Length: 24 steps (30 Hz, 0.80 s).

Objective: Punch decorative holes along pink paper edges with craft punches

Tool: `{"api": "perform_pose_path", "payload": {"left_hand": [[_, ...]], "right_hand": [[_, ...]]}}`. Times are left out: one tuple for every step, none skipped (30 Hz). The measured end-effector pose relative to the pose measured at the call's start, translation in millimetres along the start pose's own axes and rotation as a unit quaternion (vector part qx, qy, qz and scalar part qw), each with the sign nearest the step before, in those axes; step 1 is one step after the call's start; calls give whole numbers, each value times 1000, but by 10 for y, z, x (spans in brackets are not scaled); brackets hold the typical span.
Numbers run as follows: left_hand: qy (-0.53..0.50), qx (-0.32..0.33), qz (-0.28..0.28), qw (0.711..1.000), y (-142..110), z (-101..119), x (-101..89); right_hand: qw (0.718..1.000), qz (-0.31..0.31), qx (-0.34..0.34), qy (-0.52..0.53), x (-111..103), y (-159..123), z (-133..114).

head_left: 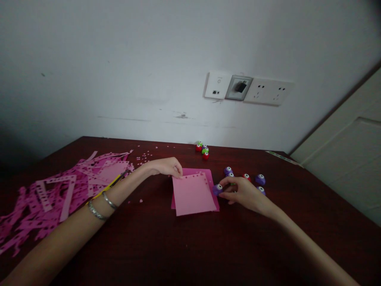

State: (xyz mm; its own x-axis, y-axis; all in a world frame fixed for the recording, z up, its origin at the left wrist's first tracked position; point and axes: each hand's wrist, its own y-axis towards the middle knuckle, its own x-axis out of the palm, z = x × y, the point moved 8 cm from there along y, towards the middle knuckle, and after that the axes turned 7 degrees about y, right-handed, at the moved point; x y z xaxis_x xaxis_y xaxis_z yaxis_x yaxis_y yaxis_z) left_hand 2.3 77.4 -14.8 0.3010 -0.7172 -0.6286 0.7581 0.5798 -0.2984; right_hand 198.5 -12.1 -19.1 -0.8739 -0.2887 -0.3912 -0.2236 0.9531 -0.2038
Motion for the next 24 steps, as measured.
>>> {"api": "perform_pose_path", "payload": {"left_hand": [[-7,0,-4,1000,5,-13,10],[-13,-1,-8,1000,10,-24,19],[-18,-3,-12,1000,15,-34,28],[-23,-4,-14,1000,19,-41,35],[-27,-6,-16,999,23,-47,41],[-31,-6,-17,999,27,-50,45],[-34,-7,-18,999,30,-51,50],[-36,-8,-19,999,32,-50,55],[-38,-8,-20,999,33,-47,60],[-41,-8,-22,999,32,-42,65],[-44,-7,-24,999,31,-35,69],[-46,-6,-25,999,30,-27,73],[-48,-5,-26,998,28,-19,75],[-49,-5,-27,998,26,-13,78],[-49,-5,-28,998,24,-8,80],[-49,-5,-29,998,23,-5,81],[-48,-6,-29,998,23,-3,82],[-48,-6,-28,998,23,-3,82],[-48,-7,-27,998,24,-3,81],[-47,-7,-27,998,26,-4,82],[-46,-8,-26,999,29,-8,82],[-44,-10,-26,999,32,-13,84],[-42,-12,-26,999,35,-19,85],[-38,-14,-26,999,38,-23,85]], "right_hand": [[1000,0,-2,-2,0,1,0],[1000,0,-4,-3,3,2,-1],[1000,0,-7,-5,6,3,-3],[1000,0,-10,-5,11,4,-6],[1000,-1,-13,-5,18,5,-8],[1000,-3,-15,-5,26,6,-10],[1000,-4,-17,-6,32,8,-10],[1000,-6,-19,-7,38,11,-10],[1000,-7,-20,-8,42,14,-8],[1000,-9,-21,-10,46,17,-4],[1000,-10,-22,-12,47,21,1],[1000,-11,-22,-13,47,25,8],[1000,-11,-22,-15,46,27,13],[1000,-11,-23,-17,44,29,17],[999,-9,-24,-19,41,30,19],[999,-8,-25,-21,39,29,18],[999,-8,-26,-22,40,26,15],[999,-9,-27,-23,42,23,11],[999,-10,-28,-24,46,19,5],[999,-11,-29,-24,52,15,-1],[999,-13,-29,-25,59,11,-6],[999,-14,-28,-26,65,8,-10],[999,-16,-28,-28,71,6,-12],[999,-17,-27,-28,76,4,-14]]}}
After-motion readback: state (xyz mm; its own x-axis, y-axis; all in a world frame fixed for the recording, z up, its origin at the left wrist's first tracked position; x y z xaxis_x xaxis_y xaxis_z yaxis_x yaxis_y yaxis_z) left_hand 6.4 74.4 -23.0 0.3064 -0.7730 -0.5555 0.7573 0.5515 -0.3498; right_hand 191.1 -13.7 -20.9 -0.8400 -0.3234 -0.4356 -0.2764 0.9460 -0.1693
